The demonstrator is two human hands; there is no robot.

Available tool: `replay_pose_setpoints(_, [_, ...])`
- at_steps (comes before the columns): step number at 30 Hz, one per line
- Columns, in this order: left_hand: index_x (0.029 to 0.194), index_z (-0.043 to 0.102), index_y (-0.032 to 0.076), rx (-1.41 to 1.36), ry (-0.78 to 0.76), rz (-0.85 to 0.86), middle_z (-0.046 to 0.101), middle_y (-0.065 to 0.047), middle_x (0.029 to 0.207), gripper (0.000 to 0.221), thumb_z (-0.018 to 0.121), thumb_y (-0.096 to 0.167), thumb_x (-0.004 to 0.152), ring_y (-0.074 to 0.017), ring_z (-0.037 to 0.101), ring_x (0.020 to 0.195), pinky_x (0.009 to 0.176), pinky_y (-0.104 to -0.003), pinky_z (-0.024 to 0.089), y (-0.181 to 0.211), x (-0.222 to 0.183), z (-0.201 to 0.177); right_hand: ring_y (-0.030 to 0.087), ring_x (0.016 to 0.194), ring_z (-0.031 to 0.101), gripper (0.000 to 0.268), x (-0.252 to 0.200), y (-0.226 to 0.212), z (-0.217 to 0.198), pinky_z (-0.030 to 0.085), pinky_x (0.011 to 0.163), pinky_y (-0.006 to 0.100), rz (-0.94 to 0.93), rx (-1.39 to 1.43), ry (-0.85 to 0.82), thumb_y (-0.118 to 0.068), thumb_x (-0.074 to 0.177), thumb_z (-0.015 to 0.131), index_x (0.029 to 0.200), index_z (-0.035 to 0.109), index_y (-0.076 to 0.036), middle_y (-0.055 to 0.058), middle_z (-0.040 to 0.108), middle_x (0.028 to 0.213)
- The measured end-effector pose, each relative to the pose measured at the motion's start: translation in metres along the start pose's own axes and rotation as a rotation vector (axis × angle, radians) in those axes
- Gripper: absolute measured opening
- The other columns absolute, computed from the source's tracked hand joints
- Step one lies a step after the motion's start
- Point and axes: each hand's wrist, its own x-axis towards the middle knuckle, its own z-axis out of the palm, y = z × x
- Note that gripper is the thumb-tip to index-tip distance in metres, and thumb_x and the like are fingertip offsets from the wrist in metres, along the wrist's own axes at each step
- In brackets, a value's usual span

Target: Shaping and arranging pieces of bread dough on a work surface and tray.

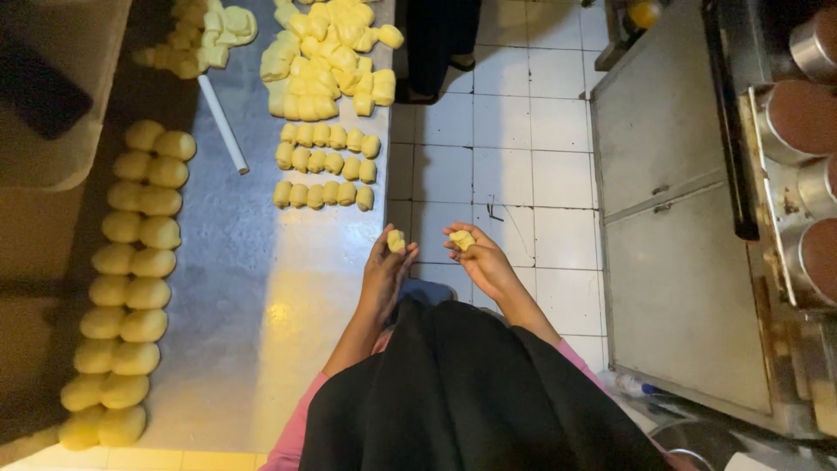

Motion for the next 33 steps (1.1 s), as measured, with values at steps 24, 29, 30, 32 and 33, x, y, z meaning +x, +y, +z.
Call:
replay_pose_setpoints(24, [0.134,0.062,-0.001,1.611,0.680,0.515,0.054,-0.029,0.140,0.046,0.055,-0.003,0.088,-0.0434,0.051,0.131,0.110,-0.046,0.042,0.004,-0.155,-0.135,0.038,0.123,0.050,0.063,0.044,0.087,0.142,0.042,0.101,0.052,-0.464,-1.834,-0.669,-0.023,0.082,0.073,0.138,0.052,-0.005,0.020,0.052,0.137])
replay_pose_setpoints(29, [0.139,0.051,-0.007,1.630,0.533,0.550,0.032,-0.032,0.156,0.053,0.056,0.006,0.089,-0.0500,0.023,0.148,0.120,-0.059,0.019,-0.029,-0.136,-0.150,0.040,0.148,0.041,0.049,0.084,0.181,0.085,0.027,0.123,0.053,-1.011,-1.615,-1.042,-0.021,0.096,0.063,0.138,0.050,0.001,0.024,0.048,0.154])
replay_pose_setpoints(30, [0.139,0.051,-0.007,1.635,0.531,0.546,0.032,-0.032,0.156,0.053,0.056,0.006,0.089,-0.0500,0.023,0.148,0.120,-0.059,0.019,-0.029,-0.122,-0.154,0.040,0.148,0.041,0.049,0.087,0.185,0.097,0.027,0.123,0.053,-1.009,-1.610,-1.039,-0.021,0.096,0.063,0.138,0.050,0.001,0.024,0.048,0.154])
replay_pose_setpoints(32, [0.143,0.049,-0.005,1.612,0.649,0.546,0.028,-0.030,0.161,0.049,0.052,0.013,0.097,-0.0490,0.020,0.152,0.122,-0.061,0.015,-0.029,-0.093,-0.162,0.035,0.149,0.040,0.054,0.094,0.192,0.121,0.024,0.124,0.054,-0.953,-1.620,-1.134,-0.014,0.098,0.060,0.148,0.048,0.005,0.023,0.049,0.152])
replay_pose_setpoints(33, [0.143,0.049,-0.005,1.617,0.648,0.545,0.028,-0.030,0.161,0.049,0.052,0.013,0.097,-0.0490,0.020,0.152,0.122,-0.061,0.015,-0.019,-0.084,-0.167,0.035,0.149,0.040,0.054,0.105,0.195,0.129,0.024,0.124,0.054,-0.953,-1.616,-1.132,-0.014,0.098,0.060,0.148,0.048,0.005,0.023,0.049,0.152])
